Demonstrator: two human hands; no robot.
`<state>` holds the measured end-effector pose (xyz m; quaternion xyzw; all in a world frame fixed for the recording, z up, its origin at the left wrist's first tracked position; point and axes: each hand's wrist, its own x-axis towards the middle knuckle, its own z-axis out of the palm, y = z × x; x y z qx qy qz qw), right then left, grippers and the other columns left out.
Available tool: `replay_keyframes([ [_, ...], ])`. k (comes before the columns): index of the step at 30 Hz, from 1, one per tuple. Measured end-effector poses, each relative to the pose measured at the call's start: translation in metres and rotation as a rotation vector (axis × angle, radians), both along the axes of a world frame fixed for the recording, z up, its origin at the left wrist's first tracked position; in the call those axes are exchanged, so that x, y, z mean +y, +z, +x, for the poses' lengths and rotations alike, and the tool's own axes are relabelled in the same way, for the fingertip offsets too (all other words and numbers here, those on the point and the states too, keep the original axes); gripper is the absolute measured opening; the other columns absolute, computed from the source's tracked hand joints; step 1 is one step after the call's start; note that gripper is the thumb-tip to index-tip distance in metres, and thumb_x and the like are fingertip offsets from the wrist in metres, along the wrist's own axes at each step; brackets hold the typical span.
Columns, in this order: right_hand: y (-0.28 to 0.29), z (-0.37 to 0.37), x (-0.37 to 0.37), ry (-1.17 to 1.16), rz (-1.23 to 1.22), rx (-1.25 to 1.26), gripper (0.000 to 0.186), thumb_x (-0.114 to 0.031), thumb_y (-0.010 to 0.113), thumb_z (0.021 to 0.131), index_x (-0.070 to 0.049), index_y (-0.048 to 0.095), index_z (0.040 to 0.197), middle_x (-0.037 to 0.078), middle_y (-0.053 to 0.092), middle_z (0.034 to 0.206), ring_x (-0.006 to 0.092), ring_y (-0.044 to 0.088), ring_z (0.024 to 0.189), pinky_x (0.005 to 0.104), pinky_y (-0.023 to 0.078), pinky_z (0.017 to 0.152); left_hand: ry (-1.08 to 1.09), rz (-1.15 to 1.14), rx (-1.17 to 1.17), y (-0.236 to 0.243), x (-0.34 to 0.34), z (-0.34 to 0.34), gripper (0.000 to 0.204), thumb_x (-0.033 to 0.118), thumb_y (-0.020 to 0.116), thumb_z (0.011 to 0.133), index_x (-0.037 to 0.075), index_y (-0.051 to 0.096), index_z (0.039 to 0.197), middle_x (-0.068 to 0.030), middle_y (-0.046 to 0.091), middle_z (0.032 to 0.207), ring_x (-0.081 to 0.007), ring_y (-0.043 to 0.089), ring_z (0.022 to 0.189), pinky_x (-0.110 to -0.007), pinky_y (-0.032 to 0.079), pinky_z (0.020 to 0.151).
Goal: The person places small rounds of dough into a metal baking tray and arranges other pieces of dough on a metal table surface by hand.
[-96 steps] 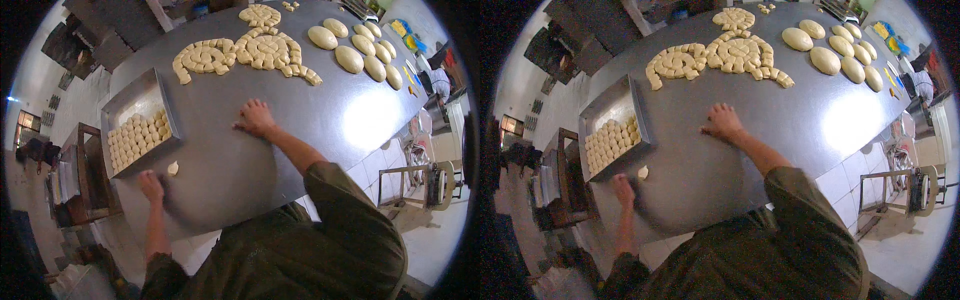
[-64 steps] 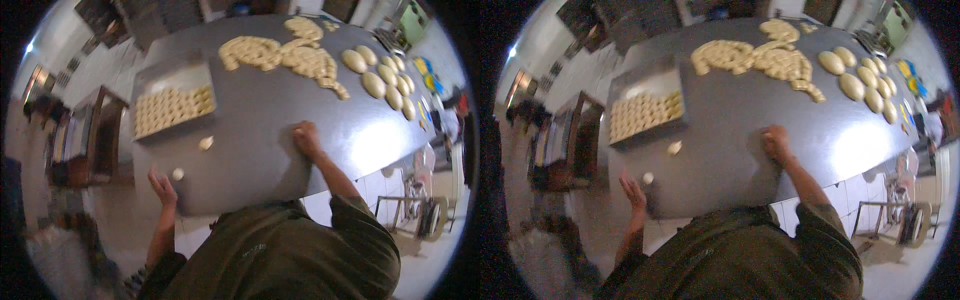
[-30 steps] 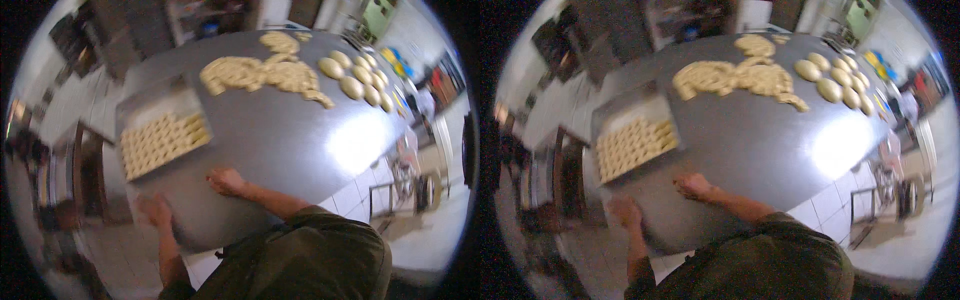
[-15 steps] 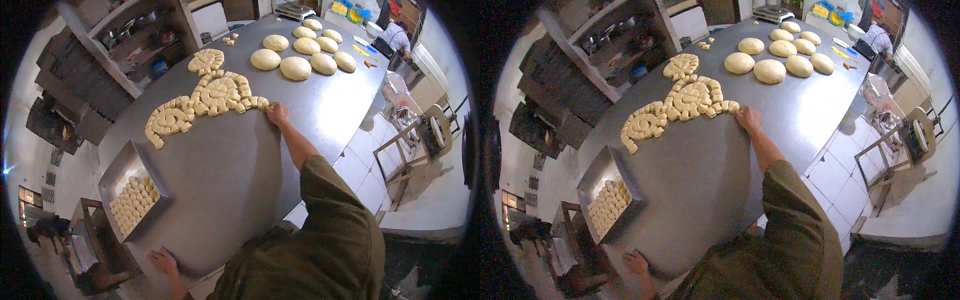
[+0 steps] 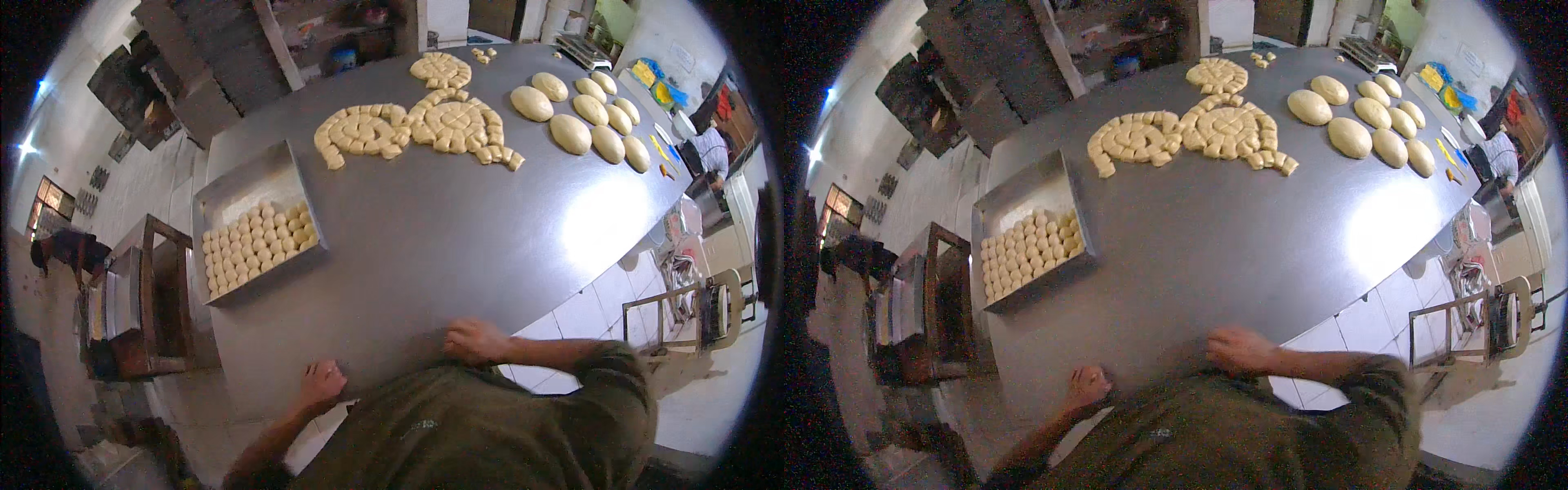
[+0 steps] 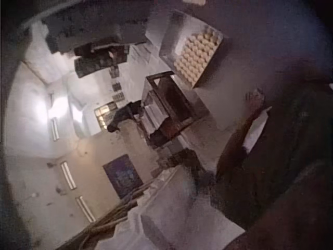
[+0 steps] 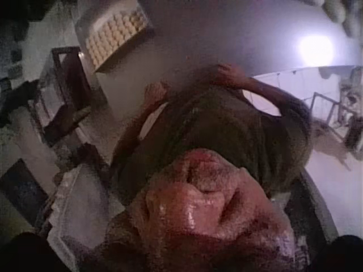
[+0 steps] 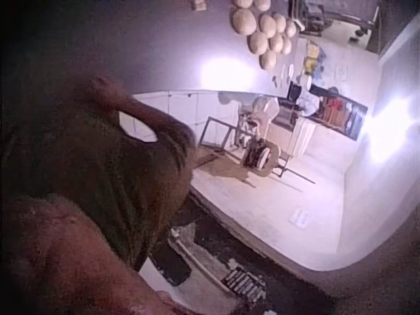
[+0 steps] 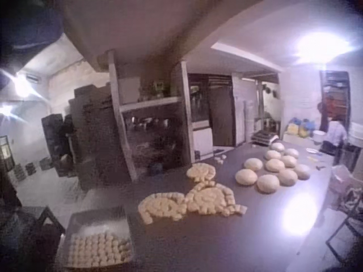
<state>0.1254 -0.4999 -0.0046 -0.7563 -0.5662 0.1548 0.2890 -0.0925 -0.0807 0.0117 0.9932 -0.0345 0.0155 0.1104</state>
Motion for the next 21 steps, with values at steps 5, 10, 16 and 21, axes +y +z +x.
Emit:
replay_keyframes([
  [5, 0.040, 0.082, 0.100, -0.318, -0.048, -0.365, 0.042, -0.044, 0.060, 0.099, -0.006, 0.065, 0.117, 0.017, 0.062, 0.115, 0.0386, 0.057, 0.115, 0.0532, 0.044, 0.100, 0.229, -0.054, -0.308, 0.019, -0.030, 0.104, 0.033, 0.031, 0.065, 0.099, 0.006, 0.062, 0.120, -0.0189, 0.059, 0.120, -0.0419, 0.058, 0.107, -0.056, 0.044, 0.092],
  [10, 0.013, -0.012, 0.168, -0.523, -0.159, -0.257, 0.032, -0.033, 0.058, 0.101, -0.005, 0.067, 0.112, 0.019, 0.064, 0.115, 0.0378, 0.059, 0.112, 0.0529, 0.047, 0.095, 0.178, -0.204, -0.084, 0.019, -0.090, 0.080, 0.026, 0.032, 0.062, 0.101, 0.008, 0.063, 0.110, -0.0170, 0.061, 0.117, -0.0399, 0.058, 0.105, -0.055, 0.043, 0.091],
  [16, 0.041, 0.092, 0.209, -0.643, -0.120, -0.419, 0.025, -0.027, 0.064, 0.098, -0.005, 0.068, 0.107, 0.017, 0.065, 0.114, 0.0367, 0.060, 0.112, 0.0531, 0.048, 0.094, 0.313, -0.115, -0.237, 0.030, -0.032, 0.164, 0.025, 0.028, 0.062, 0.099, 0.005, 0.063, 0.110, -0.0193, 0.061, 0.112, -0.0396, 0.061, 0.103, -0.055, 0.046, 0.088],
  [21, 0.002, 0.021, 0.184, -0.482, -0.050, -0.477, 0.023, -0.026, 0.060, 0.099, -0.005, 0.069, 0.102, 0.018, 0.065, 0.112, 0.0382, 0.059, 0.113, 0.0534, 0.046, 0.097, 0.277, -0.219, -0.320, -0.003, -0.071, 0.084, 0.018, 0.024, 0.064, 0.099, 0.006, 0.063, 0.102, -0.0184, 0.062, 0.106, -0.0399, 0.063, 0.095, -0.053, 0.050, 0.083],
])
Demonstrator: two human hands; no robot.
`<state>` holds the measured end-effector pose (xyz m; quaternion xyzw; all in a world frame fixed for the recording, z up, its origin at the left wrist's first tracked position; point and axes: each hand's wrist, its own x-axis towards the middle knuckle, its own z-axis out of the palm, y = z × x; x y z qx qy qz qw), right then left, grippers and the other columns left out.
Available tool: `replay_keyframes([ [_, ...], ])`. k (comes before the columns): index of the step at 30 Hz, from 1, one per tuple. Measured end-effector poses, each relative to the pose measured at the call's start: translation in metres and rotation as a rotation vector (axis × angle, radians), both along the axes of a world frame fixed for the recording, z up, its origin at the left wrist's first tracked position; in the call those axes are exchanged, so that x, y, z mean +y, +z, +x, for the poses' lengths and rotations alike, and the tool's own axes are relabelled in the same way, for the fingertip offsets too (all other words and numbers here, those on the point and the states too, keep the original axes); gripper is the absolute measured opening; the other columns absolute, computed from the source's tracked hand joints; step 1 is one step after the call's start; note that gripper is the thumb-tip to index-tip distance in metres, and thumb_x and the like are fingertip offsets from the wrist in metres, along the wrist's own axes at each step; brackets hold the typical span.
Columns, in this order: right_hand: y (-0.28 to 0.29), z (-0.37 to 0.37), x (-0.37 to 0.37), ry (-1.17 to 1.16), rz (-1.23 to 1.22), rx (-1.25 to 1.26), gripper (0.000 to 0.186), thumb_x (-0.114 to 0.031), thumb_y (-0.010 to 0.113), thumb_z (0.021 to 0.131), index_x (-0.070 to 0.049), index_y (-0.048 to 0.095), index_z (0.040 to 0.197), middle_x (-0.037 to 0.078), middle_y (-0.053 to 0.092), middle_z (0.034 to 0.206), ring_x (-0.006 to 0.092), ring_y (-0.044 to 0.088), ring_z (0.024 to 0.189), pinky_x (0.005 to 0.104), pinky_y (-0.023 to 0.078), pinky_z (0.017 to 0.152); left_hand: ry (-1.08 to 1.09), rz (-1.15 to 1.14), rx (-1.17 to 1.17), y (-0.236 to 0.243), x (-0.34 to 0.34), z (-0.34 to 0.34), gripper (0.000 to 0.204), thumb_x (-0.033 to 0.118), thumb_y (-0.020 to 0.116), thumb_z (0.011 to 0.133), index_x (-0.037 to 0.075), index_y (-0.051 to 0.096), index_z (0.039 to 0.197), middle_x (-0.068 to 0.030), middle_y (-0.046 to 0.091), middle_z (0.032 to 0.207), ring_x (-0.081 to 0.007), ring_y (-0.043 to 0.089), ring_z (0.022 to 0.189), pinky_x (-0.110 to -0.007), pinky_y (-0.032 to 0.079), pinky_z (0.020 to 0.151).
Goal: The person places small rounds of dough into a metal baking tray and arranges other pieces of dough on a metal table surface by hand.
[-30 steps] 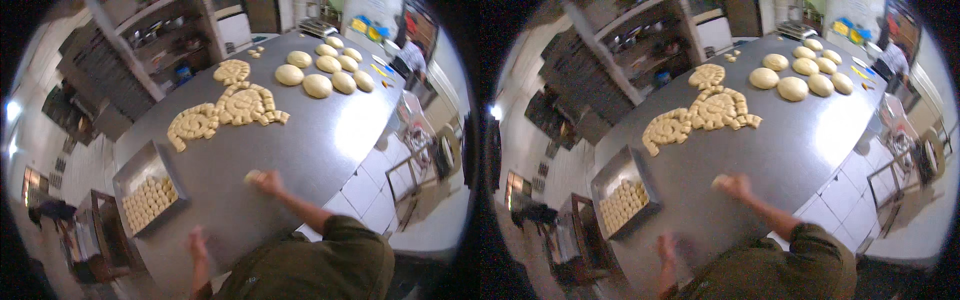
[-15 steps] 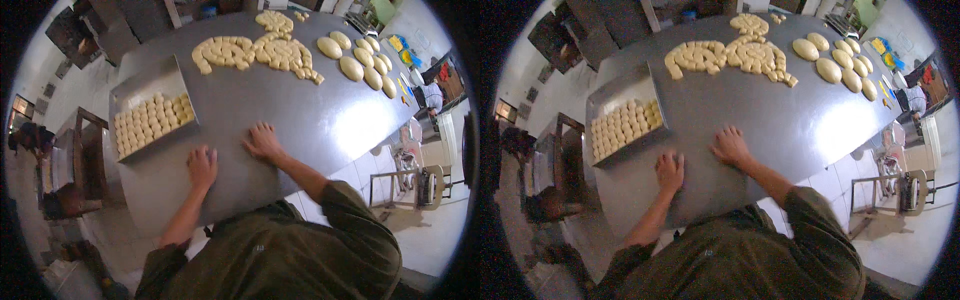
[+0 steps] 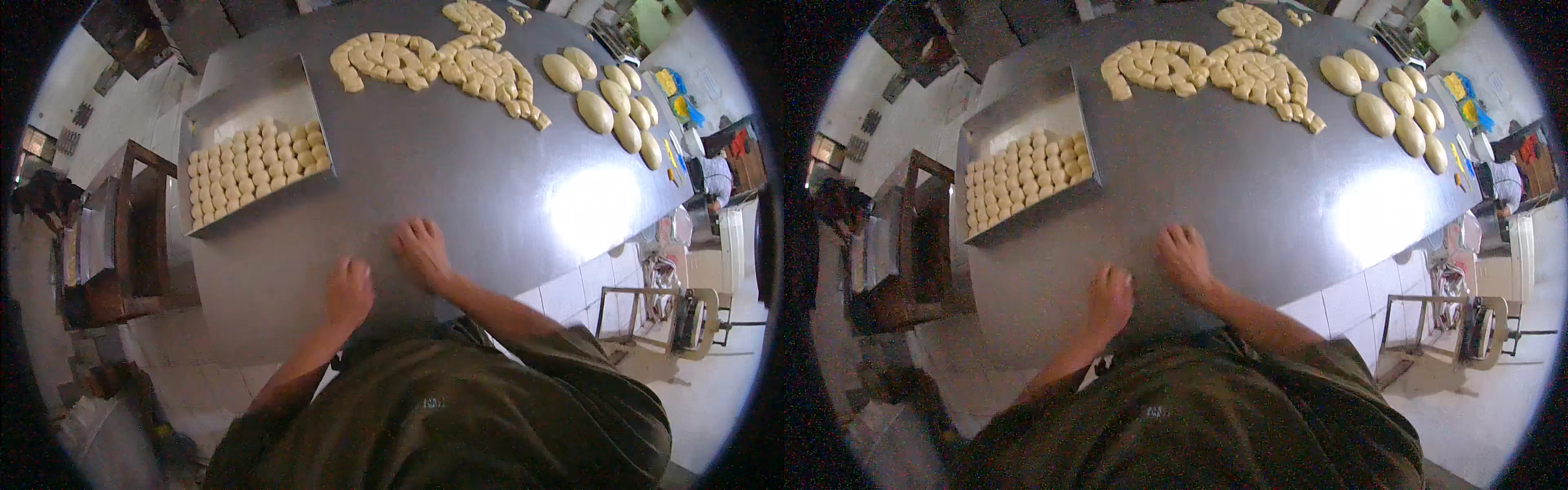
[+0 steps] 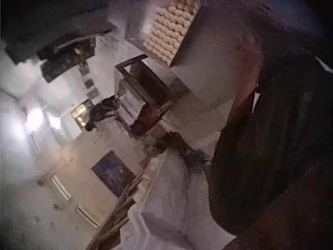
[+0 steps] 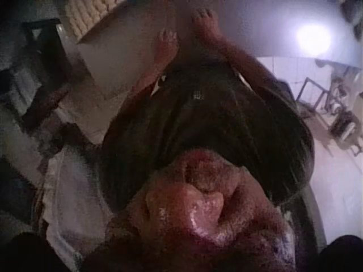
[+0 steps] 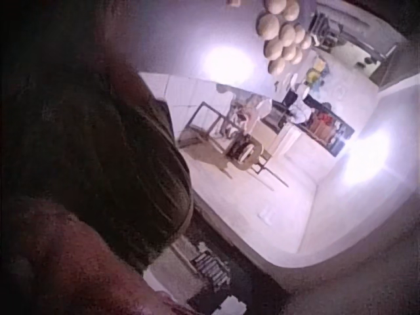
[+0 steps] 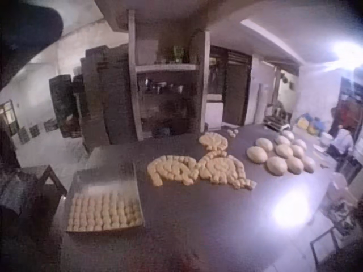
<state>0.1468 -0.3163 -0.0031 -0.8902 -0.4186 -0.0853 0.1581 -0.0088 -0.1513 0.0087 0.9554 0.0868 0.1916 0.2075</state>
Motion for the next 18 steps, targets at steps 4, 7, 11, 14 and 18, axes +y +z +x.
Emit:
replay_keyframes([
  [4, 0.036, 0.058, -0.015, -0.065, -0.102, 0.214, 0.029, -0.026, 0.061, 0.098, -0.004, 0.067, 0.116, 0.016, 0.066, 0.117, 0.0350, 0.058, 0.118, 0.0531, 0.046, 0.100, 0.049, 0.192, 0.121, 0.029, 0.051, 0.038, 0.012, 0.018, 0.065, 0.098, 0.007, 0.064, 0.103, -0.0185, 0.062, 0.106, -0.0419, 0.063, 0.095, -0.053, 0.049, 0.082],
  [7, 0.039, 0.097, 0.055, -0.218, -0.068, 0.096, 0.032, -0.028, 0.062, 0.097, -0.004, 0.067, 0.118, 0.016, 0.066, 0.118, 0.0354, 0.058, 0.118, 0.0522, 0.047, 0.101, 0.252, 0.054, 0.096, 0.026, 0.026, 0.122, 0.013, 0.019, 0.064, 0.099, 0.006, 0.063, 0.103, -0.0192, 0.062, 0.107, -0.0422, 0.063, 0.091, -0.054, 0.048, 0.082],
  [11, 0.021, 0.023, -0.030, 0.145, -0.014, 0.134, 0.035, -0.030, 0.063, 0.096, -0.002, 0.066, 0.117, 0.016, 0.065, 0.117, 0.0366, 0.059, 0.116, 0.0508, 0.049, 0.098, 0.118, 0.151, -0.056, -0.033, 0.017, -0.005, 0.016, 0.022, 0.063, 0.100, 0.006, 0.061, 0.098, -0.0214, 0.063, 0.104, -0.0419, 0.061, 0.088, -0.057, 0.046, 0.081],
  [14, 0.028, 0.091, -0.009, 0.028, -0.056, 0.129, 0.026, -0.025, 0.067, 0.093, -0.004, 0.067, 0.108, 0.016, 0.064, 0.114, 0.0362, 0.058, 0.116, 0.0530, 0.048, 0.098, 0.082, 0.146, 0.181, 0.021, 0.046, 0.050, 0.015, 0.021, 0.063, 0.100, 0.006, 0.064, 0.103, -0.0222, 0.063, 0.104, -0.0423, 0.062, 0.091, -0.056, 0.047, 0.082],
  [18, 0.015, 0.102, 0.047, -0.007, 0.085, 0.058, 0.024, -0.026, 0.065, 0.093, -0.005, 0.068, 0.105, 0.017, 0.064, 0.113, 0.0353, 0.059, 0.113, 0.0511, 0.049, 0.094, 0.259, 0.100, 0.032, 0.013, 0.021, 0.099, 0.017, 0.023, 0.063, 0.101, 0.006, 0.063, 0.103, -0.0207, 0.063, 0.104, -0.0414, 0.061, 0.093, -0.054, 0.046, 0.081],
])
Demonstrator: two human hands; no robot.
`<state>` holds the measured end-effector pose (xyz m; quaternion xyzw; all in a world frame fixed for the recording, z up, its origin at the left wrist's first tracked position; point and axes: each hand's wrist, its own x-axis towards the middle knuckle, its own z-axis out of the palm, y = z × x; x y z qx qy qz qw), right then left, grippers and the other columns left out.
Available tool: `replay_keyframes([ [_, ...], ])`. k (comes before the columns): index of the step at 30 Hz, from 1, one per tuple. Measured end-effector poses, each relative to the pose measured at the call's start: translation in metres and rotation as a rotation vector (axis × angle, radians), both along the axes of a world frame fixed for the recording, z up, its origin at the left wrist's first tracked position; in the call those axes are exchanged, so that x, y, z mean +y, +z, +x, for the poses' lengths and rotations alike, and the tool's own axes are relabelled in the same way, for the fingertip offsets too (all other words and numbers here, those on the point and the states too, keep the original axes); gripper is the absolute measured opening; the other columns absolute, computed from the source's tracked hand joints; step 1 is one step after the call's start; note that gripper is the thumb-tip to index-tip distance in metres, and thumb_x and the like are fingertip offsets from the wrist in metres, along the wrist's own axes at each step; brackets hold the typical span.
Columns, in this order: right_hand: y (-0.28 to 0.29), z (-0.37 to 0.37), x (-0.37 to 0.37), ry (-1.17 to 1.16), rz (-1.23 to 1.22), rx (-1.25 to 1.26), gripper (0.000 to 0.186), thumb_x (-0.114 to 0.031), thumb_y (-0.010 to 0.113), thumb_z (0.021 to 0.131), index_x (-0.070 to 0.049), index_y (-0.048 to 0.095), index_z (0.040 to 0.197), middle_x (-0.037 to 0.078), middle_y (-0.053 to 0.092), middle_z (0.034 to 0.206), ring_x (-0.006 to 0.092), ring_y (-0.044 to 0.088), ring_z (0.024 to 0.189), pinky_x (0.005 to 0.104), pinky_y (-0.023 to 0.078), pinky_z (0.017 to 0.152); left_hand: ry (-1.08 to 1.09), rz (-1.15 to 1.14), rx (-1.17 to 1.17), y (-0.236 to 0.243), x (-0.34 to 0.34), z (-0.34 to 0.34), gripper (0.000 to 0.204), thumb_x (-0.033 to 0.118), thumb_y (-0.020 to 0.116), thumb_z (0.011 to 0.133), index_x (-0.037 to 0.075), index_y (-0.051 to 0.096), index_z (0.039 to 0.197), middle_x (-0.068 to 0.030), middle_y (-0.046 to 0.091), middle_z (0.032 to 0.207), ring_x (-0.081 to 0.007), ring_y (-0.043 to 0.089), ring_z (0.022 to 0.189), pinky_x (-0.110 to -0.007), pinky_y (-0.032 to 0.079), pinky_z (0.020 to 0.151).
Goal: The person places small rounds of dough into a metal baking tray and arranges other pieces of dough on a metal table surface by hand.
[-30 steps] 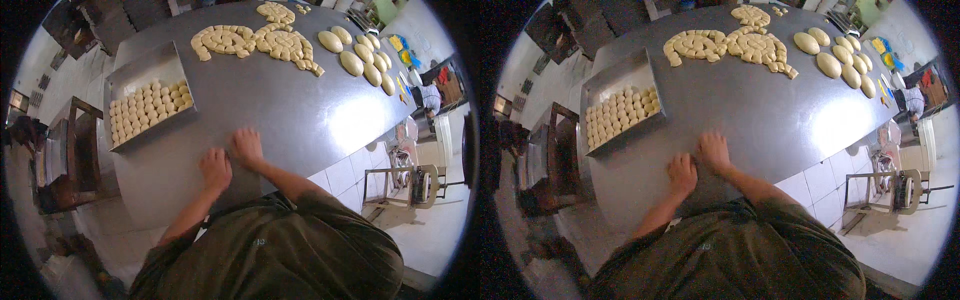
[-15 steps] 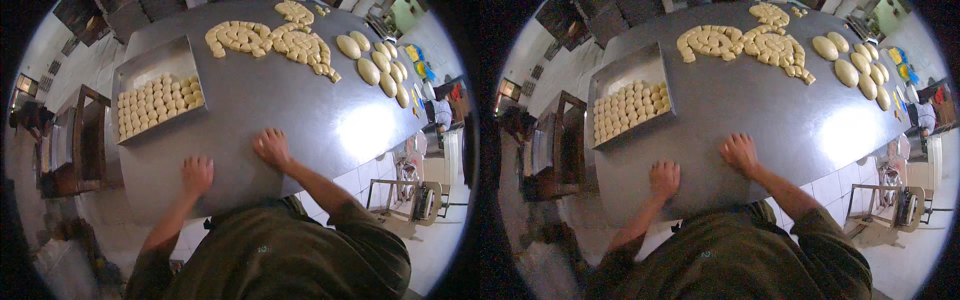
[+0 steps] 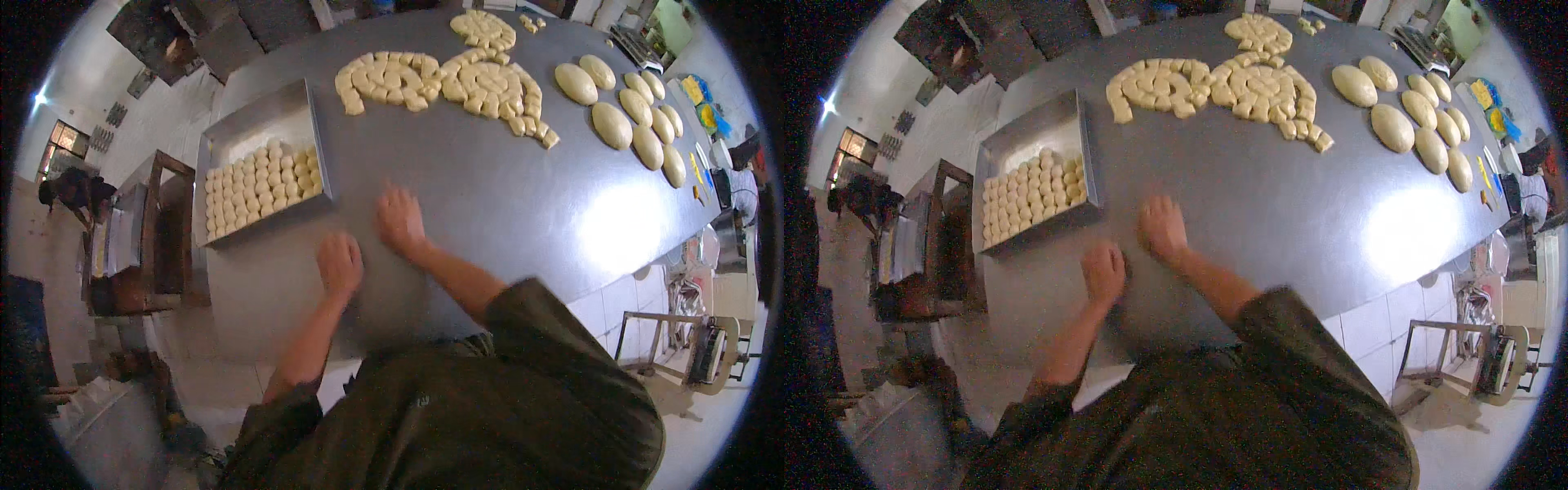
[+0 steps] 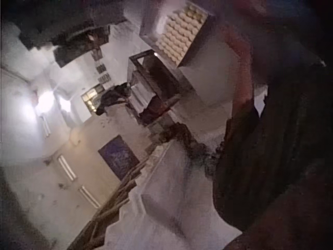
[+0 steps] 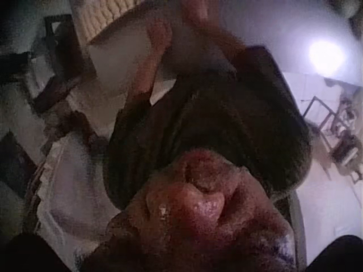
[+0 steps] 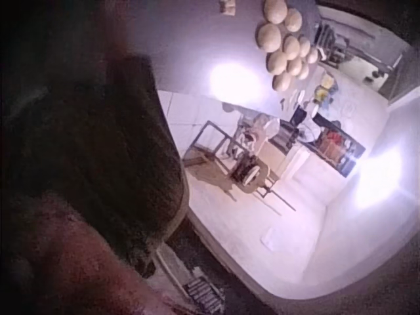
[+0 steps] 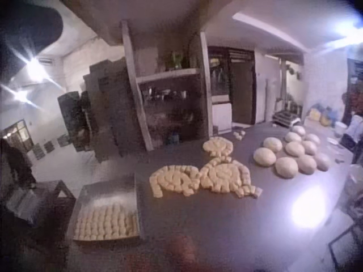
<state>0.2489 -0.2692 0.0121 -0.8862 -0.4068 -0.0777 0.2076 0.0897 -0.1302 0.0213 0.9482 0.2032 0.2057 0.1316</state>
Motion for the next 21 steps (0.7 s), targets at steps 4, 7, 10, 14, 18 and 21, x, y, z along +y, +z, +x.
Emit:
replay_keyframes([
  [4, -0.006, -0.021, -0.062, 0.074, -0.082, 0.049, 0.022, -0.025, 0.064, 0.095, -0.005, 0.069, 0.102, 0.017, 0.065, 0.111, 0.0344, 0.059, 0.112, 0.0475, 0.050, 0.092, -0.189, 0.211, 0.042, -0.030, 0.024, -0.089, 0.016, 0.023, 0.063, 0.101, 0.007, 0.062, 0.099, -0.0186, 0.063, 0.102, -0.0402, 0.060, 0.093, -0.053, 0.046, 0.082],
  [7, 0.005, 0.014, -0.034, 0.038, -0.118, 0.111, 0.029, -0.026, 0.063, 0.096, -0.003, 0.068, 0.112, 0.015, 0.067, 0.112, 0.0336, 0.061, 0.114, 0.0498, 0.049, 0.097, 0.012, 0.001, 0.018, -0.017, 0.032, -0.028, 0.015, 0.023, 0.064, 0.100, 0.008, 0.064, 0.102, -0.0176, 0.062, 0.101, -0.0382, 0.061, 0.093, -0.052, 0.046, 0.083],
  [10, -0.011, -0.005, -0.015, 0.046, -0.144, 0.020, 0.032, -0.026, 0.063, 0.096, -0.001, 0.068, 0.116, 0.015, 0.068, 0.113, 0.0336, 0.061, 0.114, 0.0505, 0.049, 0.098, -0.007, -0.118, 0.126, -0.013, 0.000, -0.008, 0.016, 0.024, 0.064, 0.101, 0.008, 0.063, 0.103, -0.0161, 0.062, 0.101, -0.0363, 0.061, 0.092, -0.052, 0.045, 0.084],
  [14, -0.017, -0.024, -0.058, 0.232, -0.143, -0.084, 0.026, -0.024, 0.064, 0.095, -0.001, 0.067, 0.107, 0.018, 0.067, 0.110, 0.0357, 0.061, 0.111, 0.0491, 0.049, 0.098, -0.097, 0.018, -0.021, -0.017, 0.000, -0.074, 0.016, 0.024, 0.062, 0.101, 0.008, 0.063, 0.104, -0.0163, 0.062, 0.102, -0.0378, 0.062, 0.095, -0.051, 0.046, 0.090],
  [18, -0.015, 0.024, -0.033, -0.045, 0.021, -0.056, 0.021, -0.024, 0.065, 0.097, -0.003, 0.067, 0.097, 0.016, 0.066, 0.103, 0.0358, 0.061, 0.104, 0.0473, 0.050, 0.094, 0.009, -0.002, -0.206, 0.015, -0.008, -0.069, 0.028, 0.024, 0.057, 0.105, 0.005, 0.065, 0.122, -0.0219, 0.065, 0.117, -0.0424, 0.063, 0.107, -0.051, 0.048, 0.096],
  [21, -0.016, -0.002, -0.015, 0.003, 0.133, -0.048, 0.020, -0.025, 0.067, 0.096, -0.004, 0.069, 0.098, 0.017, 0.068, 0.109, 0.0371, 0.063, 0.105, 0.0466, 0.052, 0.092, 0.093, -0.283, -0.443, 0.015, 0.032, -0.092, 0.046, 0.032, 0.053, 0.108, 0.000, 0.059, 0.140, -0.0244, 0.063, 0.133, -0.0436, 0.060, 0.121, -0.053, 0.048, 0.101],
])
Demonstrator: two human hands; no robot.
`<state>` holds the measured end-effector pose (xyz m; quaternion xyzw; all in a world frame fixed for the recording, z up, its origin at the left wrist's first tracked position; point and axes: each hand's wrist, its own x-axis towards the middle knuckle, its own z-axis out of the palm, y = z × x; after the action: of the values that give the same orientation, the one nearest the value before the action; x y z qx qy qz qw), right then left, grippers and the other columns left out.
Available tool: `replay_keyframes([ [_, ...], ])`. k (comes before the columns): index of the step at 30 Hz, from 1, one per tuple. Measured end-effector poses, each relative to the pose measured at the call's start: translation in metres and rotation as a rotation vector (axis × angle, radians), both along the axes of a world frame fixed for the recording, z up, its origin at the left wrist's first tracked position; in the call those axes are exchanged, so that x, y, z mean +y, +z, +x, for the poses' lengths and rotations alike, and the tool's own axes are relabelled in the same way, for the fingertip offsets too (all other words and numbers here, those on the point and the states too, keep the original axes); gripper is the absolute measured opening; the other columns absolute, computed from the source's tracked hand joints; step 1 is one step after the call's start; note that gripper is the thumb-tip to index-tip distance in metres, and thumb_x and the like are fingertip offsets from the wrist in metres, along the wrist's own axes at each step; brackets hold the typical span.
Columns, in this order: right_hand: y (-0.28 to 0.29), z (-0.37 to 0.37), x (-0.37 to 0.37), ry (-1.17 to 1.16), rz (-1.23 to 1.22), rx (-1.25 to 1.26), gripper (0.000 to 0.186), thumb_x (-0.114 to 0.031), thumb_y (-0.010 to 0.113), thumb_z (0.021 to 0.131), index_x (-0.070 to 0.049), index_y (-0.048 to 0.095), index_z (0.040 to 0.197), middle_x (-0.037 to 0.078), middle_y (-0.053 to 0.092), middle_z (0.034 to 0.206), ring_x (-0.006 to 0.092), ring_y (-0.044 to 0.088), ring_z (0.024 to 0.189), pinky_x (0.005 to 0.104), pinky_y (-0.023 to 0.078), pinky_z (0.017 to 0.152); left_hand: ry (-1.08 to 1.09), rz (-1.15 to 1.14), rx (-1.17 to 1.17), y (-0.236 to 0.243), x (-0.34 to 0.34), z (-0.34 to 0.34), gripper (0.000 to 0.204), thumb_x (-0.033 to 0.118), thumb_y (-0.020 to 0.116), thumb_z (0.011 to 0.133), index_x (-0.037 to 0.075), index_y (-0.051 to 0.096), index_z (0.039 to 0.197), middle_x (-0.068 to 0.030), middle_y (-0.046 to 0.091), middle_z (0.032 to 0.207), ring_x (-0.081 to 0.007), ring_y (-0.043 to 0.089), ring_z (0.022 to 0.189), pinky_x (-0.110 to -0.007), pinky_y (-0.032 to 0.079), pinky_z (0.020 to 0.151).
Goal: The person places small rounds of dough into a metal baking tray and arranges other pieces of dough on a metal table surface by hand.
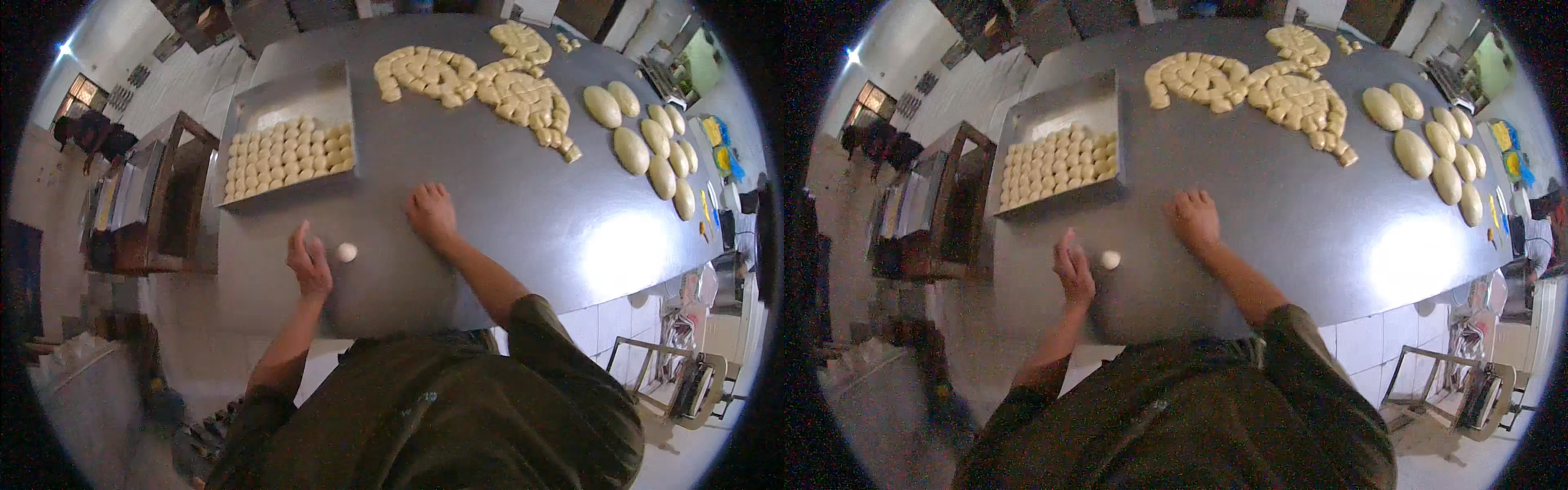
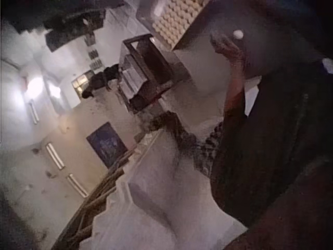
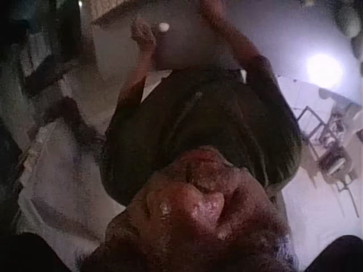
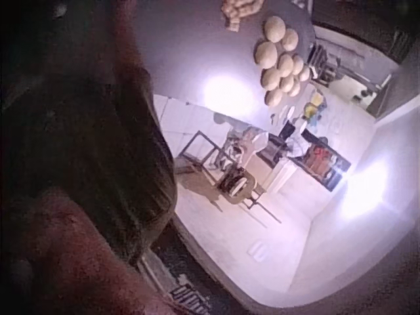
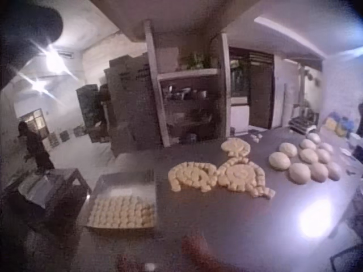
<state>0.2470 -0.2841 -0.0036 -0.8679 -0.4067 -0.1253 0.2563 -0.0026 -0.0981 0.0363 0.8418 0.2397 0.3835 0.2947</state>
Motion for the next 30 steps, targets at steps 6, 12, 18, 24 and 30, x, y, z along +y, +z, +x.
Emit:
replay_keyframes([
  [6, 0.035, -0.044, -0.036, -0.024, -0.144, 0.442, 0.032, -0.035, 0.077, 0.090, -0.008, 0.072, 0.106, 0.017, 0.071, 0.115, 0.0382, 0.069, 0.103, 0.0484, 0.057, 0.087, 0.572, 0.079, 0.586, -0.029, 0.118, -0.066, 0.065, 0.045, 0.047, 0.109, -0.004, 0.044, 0.152, -0.0262, 0.049, 0.152, -0.0438, 0.047, 0.138, -0.057, 0.039, 0.112],
  [12, 0.047, -0.118, 0.098, 0.308, -0.149, 0.622, 0.041, -0.043, 0.078, 0.087, -0.007, 0.074, 0.108, 0.020, 0.074, 0.101, 0.0412, 0.072, 0.097, 0.0496, 0.057, 0.084, 0.593, 0.100, 0.870, -0.027, 0.102, -0.036, 0.088, 0.059, 0.046, 0.106, -0.005, 0.025, 0.163, -0.0275, 0.021, 0.170, -0.0457, 0.035, 0.148, -0.062, 0.016, 0.125],
  [18, 0.096, 0.038, 0.297, -0.097, 0.293, 0.239, 0.046, -0.037, 0.078, 0.085, -0.002, 0.065, 0.112, 0.025, 0.069, 0.114, 0.0425, 0.068, 0.108, 0.0523, 0.055, 0.091, 0.555, 0.057, 0.899, 0.000, 0.105, -0.025, 0.096, 0.063, 0.051, 0.101, -0.005, 0.026, 0.163, -0.0282, 0.021, 0.170, -0.0465, 0.031, 0.152, -0.062, 0.018, 0.125],
  [24, 0.061, 0.119, 0.351, -0.153, -0.008, 0.816, 0.082, -0.059, 0.072, 0.091, -0.001, 0.053, 0.147, 0.022, 0.059, 0.147, 0.0390, 0.064, 0.128, 0.0448, 0.051, 0.107, 0.458, -0.044, 0.915, 0.010, 0.103, -0.022, 0.101, 0.065, 0.053, 0.100, -0.007, 0.021, 0.163, -0.0288, 0.019, 0.171, -0.0476, 0.022, 0.156, -0.063, 0.014, 0.126],
  [30, 0.121, 0.114, 0.195, -0.203, 0.376, 0.510, 0.079, -0.053, 0.075, 0.092, -0.007, 0.051, 0.151, 0.025, 0.056, 0.147, 0.0435, 0.057, 0.131, 0.0500, 0.050, 0.104, 0.565, -0.061, 0.897, -0.001, 0.103, -0.034, 0.098, 0.062, 0.055, 0.100, -0.006, 0.023, 0.163, -0.0282, 0.021, 0.171, -0.0456, 0.023, 0.156, -0.061, 0.012, 0.127],
])
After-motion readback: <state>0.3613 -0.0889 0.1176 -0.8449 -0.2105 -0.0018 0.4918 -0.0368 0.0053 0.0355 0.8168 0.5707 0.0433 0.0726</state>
